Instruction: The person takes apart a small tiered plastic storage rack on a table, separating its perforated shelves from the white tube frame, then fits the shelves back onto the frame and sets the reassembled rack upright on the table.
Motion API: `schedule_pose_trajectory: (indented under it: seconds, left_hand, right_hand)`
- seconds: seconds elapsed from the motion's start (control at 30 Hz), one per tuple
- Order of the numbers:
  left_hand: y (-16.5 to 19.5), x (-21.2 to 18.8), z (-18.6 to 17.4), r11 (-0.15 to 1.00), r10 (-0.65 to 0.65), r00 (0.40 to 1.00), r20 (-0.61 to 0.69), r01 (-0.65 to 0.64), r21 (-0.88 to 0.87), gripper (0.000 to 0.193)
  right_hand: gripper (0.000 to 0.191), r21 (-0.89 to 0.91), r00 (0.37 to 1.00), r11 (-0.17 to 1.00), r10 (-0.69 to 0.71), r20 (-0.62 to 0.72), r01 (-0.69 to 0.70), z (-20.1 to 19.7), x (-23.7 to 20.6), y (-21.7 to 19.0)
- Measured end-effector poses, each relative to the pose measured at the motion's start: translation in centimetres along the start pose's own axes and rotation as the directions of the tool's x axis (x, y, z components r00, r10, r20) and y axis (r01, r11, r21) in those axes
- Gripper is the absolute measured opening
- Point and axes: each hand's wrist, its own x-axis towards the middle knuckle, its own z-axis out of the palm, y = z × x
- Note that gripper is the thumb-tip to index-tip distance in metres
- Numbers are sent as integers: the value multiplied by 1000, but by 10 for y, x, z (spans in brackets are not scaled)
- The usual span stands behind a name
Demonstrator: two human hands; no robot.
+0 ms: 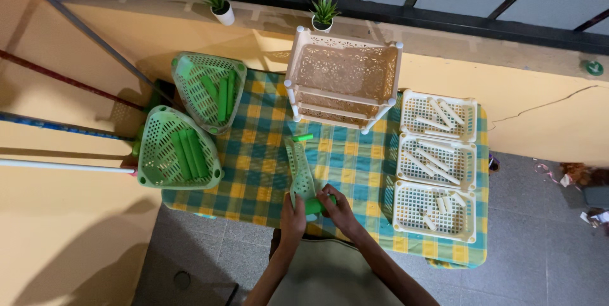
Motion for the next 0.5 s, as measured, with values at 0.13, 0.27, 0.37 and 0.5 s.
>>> schedule_pose_trajectory:
  seconds: [0.13,0.27,0.37,0.5]
  left_hand:
    - [-2,1,0,999,46,999,-17,-46,5,49]
    - [6,1,-5,996,74,997,-21,-73,45,51]
    - [12,0,-10,1000,-21,999,39,21,20,54]
    - [11,-4,-13,999,21,999,27,-22,27,54]
  right_hand:
    - [26,52,999,997,-50,0,50,5,-4,1]
    - [27,56,997,998,-36,-62,40,12,-10,3]
    - [28,0,999,999,-38,2,38,10,-10,-2]
    - [27,37,998,998,-51,44,49,9,-11,-5]
